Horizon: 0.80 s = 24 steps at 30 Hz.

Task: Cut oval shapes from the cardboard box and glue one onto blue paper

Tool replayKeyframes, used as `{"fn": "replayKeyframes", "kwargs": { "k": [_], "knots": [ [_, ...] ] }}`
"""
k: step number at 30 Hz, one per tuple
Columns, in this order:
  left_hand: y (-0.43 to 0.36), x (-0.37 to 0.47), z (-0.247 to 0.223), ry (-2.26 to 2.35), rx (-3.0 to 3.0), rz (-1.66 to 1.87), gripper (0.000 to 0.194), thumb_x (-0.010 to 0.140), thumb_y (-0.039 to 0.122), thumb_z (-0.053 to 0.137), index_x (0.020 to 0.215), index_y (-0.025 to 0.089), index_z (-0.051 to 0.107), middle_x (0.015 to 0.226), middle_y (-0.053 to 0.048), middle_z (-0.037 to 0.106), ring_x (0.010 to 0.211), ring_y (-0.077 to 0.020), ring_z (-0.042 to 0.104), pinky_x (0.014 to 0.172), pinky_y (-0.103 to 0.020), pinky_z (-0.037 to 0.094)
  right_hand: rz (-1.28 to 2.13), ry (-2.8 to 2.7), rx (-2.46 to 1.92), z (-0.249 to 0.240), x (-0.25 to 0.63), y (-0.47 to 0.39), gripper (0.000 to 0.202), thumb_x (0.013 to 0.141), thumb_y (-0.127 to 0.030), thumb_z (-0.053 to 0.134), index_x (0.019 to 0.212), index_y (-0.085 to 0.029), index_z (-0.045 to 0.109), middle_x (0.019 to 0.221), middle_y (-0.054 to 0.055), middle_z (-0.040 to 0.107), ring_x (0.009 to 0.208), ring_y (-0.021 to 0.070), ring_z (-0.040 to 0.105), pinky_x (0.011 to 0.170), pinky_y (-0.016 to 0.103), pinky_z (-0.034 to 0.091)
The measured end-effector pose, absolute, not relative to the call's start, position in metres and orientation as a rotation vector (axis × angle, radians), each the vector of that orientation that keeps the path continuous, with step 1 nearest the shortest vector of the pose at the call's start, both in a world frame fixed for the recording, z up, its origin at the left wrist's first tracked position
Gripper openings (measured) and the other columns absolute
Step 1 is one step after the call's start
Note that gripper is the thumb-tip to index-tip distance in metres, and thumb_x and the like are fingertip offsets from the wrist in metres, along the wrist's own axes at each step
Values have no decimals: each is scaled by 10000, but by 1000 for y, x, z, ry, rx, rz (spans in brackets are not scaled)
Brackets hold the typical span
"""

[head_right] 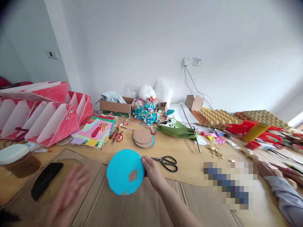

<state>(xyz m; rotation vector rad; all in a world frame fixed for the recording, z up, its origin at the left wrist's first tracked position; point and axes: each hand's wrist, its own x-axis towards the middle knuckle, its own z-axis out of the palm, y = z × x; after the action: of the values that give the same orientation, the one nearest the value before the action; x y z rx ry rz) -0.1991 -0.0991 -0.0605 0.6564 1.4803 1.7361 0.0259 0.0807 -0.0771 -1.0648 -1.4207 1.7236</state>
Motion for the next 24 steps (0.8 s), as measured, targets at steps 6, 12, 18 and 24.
{"fn": "replayKeyframes", "kwargs": {
  "k": [6, 12, 18, 24],
  "knots": [
    [-63, -172, -78, 1185, 520, 1420, 700, 657, 429, 809, 1257, 152, 578, 1214, -174, 671, 1105, -367, 628, 841, -429, 555, 1823, -1493, -977, -78, 13, 50, 502, 804, -666, 570, 875, -170, 599, 611, -60, 420, 547, 90, 434, 506, 206, 365],
    [-63, -173, -85, 1113, 422, 1513, 617, 651, 294, 833, 1211, 156, 613, 1184, -172, 687, 1077, -350, 646, 850, -420, 545, 1975, -1551, -859, -82, 21, 38, 499, 794, -630, 624, 990, -171, 633, 768, 24, 646, 620, 142, 616, 563, 257, 501],
    [-63, -169, -82, 1014, 394, 1449, 569, 718, 299, 786, 1238, 173, 593, 1222, -166, 666, 1103, -337, 637, 905, -443, 530, 2048, -1457, -802, -83, 21, 38, 459, 779, -580, 677, 943, -152, 657, 771, 40, 676, 577, 116, 599, 522, 223, 475],
    [-87, -198, -78, 1386, 554, 1608, 632, 614, 226, 855, 1198, 219, 613, 1262, -137, 642, 1224, -323, 553, 1054, -412, 429, 1863, -1194, -1083, -90, 41, 61, 446, 671, -562, 770, 835, -162, 659, 666, 8, 646, 534, 116, 555, 484, 223, 436]
  ]
}}
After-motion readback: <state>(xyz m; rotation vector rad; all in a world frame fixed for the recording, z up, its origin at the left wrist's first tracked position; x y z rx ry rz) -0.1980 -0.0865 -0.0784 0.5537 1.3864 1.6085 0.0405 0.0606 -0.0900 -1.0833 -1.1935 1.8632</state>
